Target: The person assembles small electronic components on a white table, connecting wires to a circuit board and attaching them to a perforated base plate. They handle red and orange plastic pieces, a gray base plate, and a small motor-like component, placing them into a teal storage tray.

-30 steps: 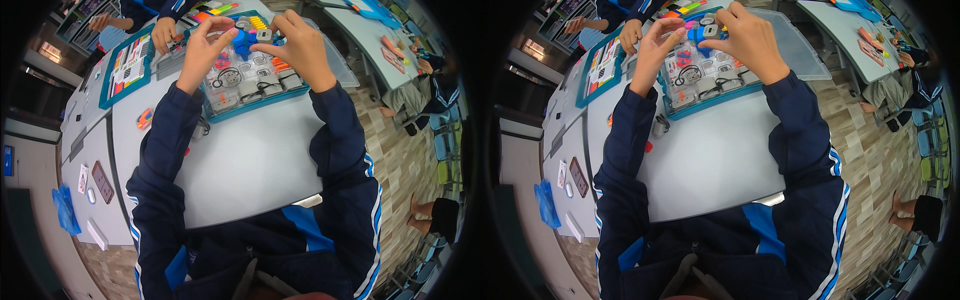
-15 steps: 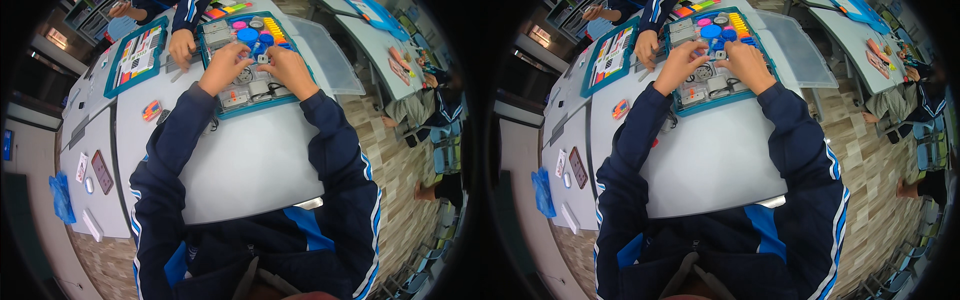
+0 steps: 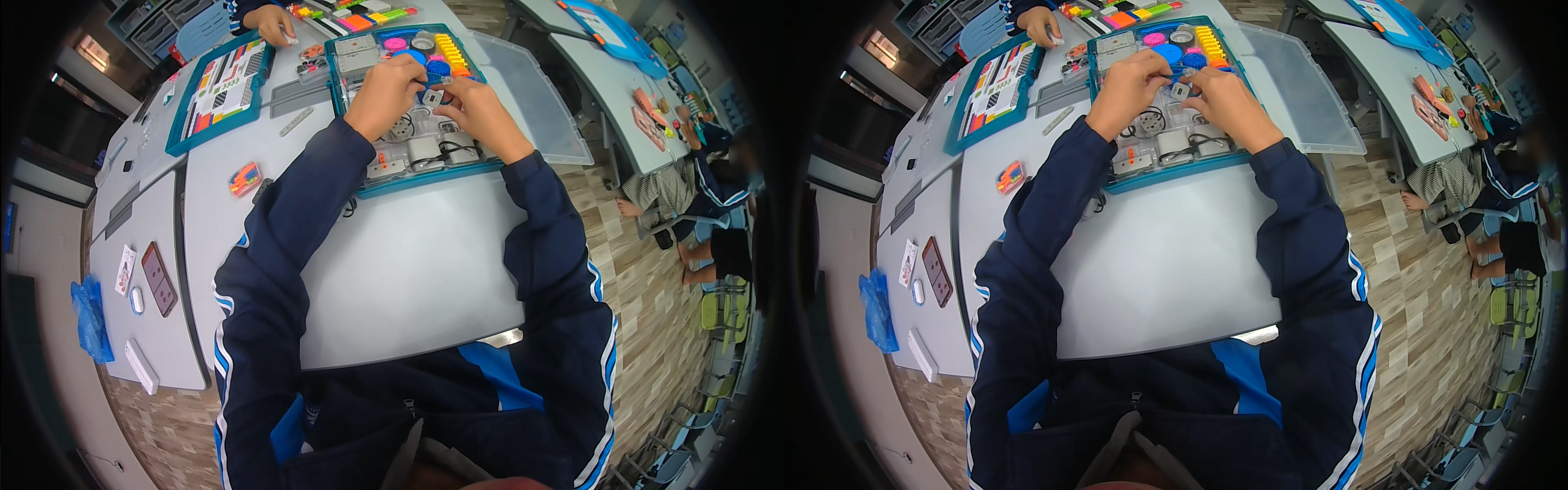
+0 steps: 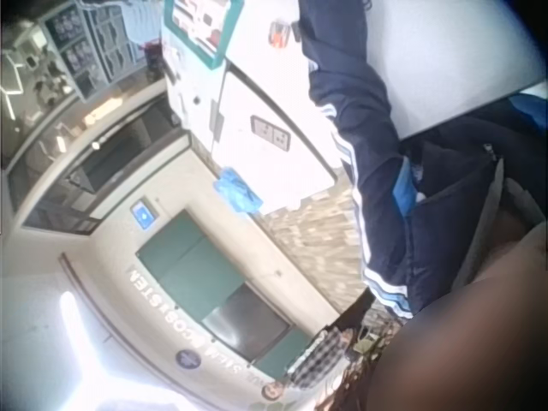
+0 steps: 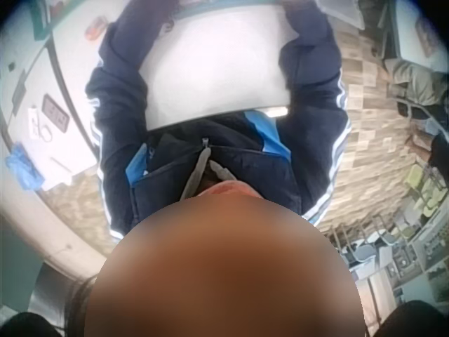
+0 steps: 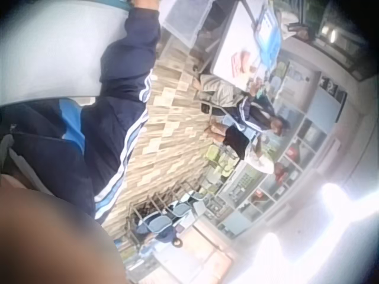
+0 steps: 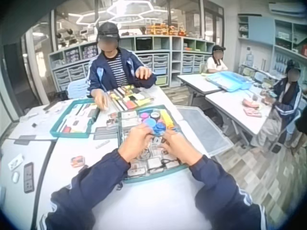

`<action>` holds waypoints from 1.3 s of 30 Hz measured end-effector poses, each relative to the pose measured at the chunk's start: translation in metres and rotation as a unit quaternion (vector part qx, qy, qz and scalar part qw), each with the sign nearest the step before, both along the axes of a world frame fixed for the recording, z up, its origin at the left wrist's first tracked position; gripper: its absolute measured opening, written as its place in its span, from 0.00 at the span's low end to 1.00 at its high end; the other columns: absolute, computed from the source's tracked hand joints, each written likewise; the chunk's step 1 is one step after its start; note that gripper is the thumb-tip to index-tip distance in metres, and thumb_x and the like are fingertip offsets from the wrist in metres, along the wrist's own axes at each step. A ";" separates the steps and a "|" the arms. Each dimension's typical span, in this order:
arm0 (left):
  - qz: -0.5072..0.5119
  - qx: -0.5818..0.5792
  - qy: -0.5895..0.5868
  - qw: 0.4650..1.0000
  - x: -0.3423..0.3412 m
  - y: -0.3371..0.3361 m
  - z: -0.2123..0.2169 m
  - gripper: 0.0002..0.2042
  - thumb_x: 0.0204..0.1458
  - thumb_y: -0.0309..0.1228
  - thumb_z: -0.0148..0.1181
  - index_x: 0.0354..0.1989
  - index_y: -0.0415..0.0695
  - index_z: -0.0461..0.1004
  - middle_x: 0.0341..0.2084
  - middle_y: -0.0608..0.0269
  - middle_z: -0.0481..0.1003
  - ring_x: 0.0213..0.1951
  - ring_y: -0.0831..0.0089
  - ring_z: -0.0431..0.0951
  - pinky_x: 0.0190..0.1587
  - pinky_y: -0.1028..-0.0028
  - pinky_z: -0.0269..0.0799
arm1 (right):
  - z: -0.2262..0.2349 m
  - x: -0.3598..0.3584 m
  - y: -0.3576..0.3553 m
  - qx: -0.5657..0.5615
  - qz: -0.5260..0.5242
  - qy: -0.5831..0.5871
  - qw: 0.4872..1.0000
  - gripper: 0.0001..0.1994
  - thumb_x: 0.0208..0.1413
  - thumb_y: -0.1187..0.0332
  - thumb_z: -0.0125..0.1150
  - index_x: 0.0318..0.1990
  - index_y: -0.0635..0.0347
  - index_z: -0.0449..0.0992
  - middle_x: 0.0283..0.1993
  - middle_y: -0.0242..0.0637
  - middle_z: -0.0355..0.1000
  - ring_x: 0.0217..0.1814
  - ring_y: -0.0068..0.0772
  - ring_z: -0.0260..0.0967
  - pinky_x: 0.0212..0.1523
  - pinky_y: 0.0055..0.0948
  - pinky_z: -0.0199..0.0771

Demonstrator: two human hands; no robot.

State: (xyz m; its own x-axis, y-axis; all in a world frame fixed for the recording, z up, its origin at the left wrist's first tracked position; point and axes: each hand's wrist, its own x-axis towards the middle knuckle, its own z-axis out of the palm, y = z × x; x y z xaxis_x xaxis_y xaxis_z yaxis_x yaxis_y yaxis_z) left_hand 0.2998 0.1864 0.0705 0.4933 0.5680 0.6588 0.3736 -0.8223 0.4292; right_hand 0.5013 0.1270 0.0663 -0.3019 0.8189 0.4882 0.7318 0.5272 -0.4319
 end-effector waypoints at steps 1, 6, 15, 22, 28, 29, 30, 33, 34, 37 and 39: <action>-0.007 0.009 -0.001 1.000 -0.002 0.000 0.001 0.06 0.50 0.24 0.65 0.37 0.39 0.80 0.35 0.54 0.79 0.36 0.54 0.80 0.40 0.62 0.76 | 0.002 0.000 -0.001 -0.025 0.003 0.015 1.000 0.19 0.51 0.64 0.73 0.48 0.64 0.79 0.41 0.48 0.77 0.43 0.49 0.76 0.43 0.42 0.76; -0.002 0.024 0.039 0.999 -0.016 -0.002 -0.004 0.07 0.52 0.24 0.67 0.37 0.36 0.79 0.35 0.54 0.78 0.34 0.58 0.80 0.38 0.67 0.76 | 0.003 -0.006 -0.007 0.002 -0.013 -0.077 0.997 0.16 0.53 0.69 0.69 0.49 0.62 0.80 0.45 0.43 0.75 0.47 0.47 0.75 0.47 0.42 0.76; -0.019 0.060 0.098 0.993 -0.023 -0.011 -0.011 0.07 0.57 0.26 0.61 0.41 0.39 0.79 0.39 0.55 0.75 0.41 0.52 0.80 0.42 0.60 0.77 | -0.012 0.000 0.011 0.032 0.052 -0.150 0.987 0.15 0.52 0.73 0.67 0.49 0.63 0.80 0.50 0.41 0.71 0.56 0.46 0.71 0.56 0.40 0.73; -0.020 0.037 0.122 0.992 -0.027 -0.019 -0.014 0.08 0.54 0.21 0.60 0.42 0.38 0.77 0.39 0.55 0.74 0.41 0.52 0.80 0.43 0.59 0.78 | -0.009 -0.003 0.026 -0.034 0.040 -0.186 0.981 0.16 0.51 0.71 0.67 0.45 0.70 0.79 0.49 0.46 0.73 0.55 0.49 0.72 0.57 0.40 0.74; -0.037 0.061 0.188 0.980 -0.028 -0.027 -0.011 0.09 0.54 0.19 0.57 0.43 0.37 0.75 0.42 0.56 0.74 0.42 0.53 0.80 0.44 0.62 0.78 | -0.006 -0.001 0.023 -0.069 0.063 -0.116 0.989 0.16 0.51 0.69 0.67 0.46 0.68 0.79 0.49 0.46 0.73 0.52 0.50 0.73 0.54 0.43 0.75; -0.043 0.066 0.196 0.977 -0.029 -0.029 -0.010 0.10 0.53 0.19 0.57 0.43 0.37 0.75 0.43 0.56 0.74 0.43 0.54 0.79 0.45 0.62 0.77 | -0.005 0.000 0.022 -0.068 0.065 -0.110 0.989 0.16 0.51 0.70 0.67 0.46 0.67 0.80 0.50 0.45 0.72 0.53 0.49 0.73 0.55 0.42 0.74; -0.050 0.071 0.204 0.975 -0.029 -0.031 -0.009 0.10 0.52 0.18 0.56 0.43 0.37 0.75 0.43 0.56 0.73 0.44 0.54 0.79 0.46 0.62 0.77 | -0.005 0.001 0.022 -0.069 0.065 -0.107 0.990 0.15 0.52 0.70 0.67 0.47 0.67 0.80 0.50 0.44 0.72 0.53 0.49 0.72 0.55 0.42 0.73; -0.056 0.063 0.228 0.970 -0.030 -0.038 -0.007 0.12 0.51 0.17 0.55 0.45 0.38 0.74 0.43 0.58 0.71 0.49 0.57 0.77 0.48 0.63 0.76 | -0.006 0.002 0.023 -0.029 0.087 -0.116 0.989 0.14 0.52 0.72 0.68 0.46 0.67 0.81 0.51 0.41 0.70 0.55 0.47 0.70 0.58 0.39 0.72; -0.061 0.060 0.232 0.969 -0.031 -0.039 -0.006 0.12 0.52 0.17 0.54 0.45 0.38 0.74 0.42 0.58 0.71 0.48 0.57 0.77 0.48 0.63 0.76 | -0.006 0.001 0.023 -0.023 0.087 -0.129 0.988 0.13 0.52 0.73 0.68 0.45 0.67 0.81 0.51 0.40 0.70 0.56 0.46 0.70 0.58 0.39 0.71; -0.077 0.055 0.231 0.968 -0.032 -0.040 -0.004 0.11 0.53 0.18 0.54 0.45 0.38 0.75 0.42 0.57 0.72 0.47 0.57 0.77 0.48 0.62 0.76 | -0.008 -0.001 0.021 0.108 0.093 -0.158 0.977 0.11 0.52 0.74 0.68 0.44 0.66 0.82 0.51 0.40 0.71 0.58 0.44 0.68 0.59 0.37 0.71; -0.082 0.039 0.233 0.968 -0.033 -0.040 -0.003 0.11 0.53 0.19 0.54 0.45 0.38 0.75 0.42 0.57 0.72 0.46 0.57 0.78 0.47 0.62 0.76 | -0.009 -0.003 0.020 0.063 0.089 -0.139 0.984 0.11 0.52 0.73 0.68 0.43 0.67 0.82 0.52 0.41 0.71 0.58 0.44 0.69 0.59 0.37 0.71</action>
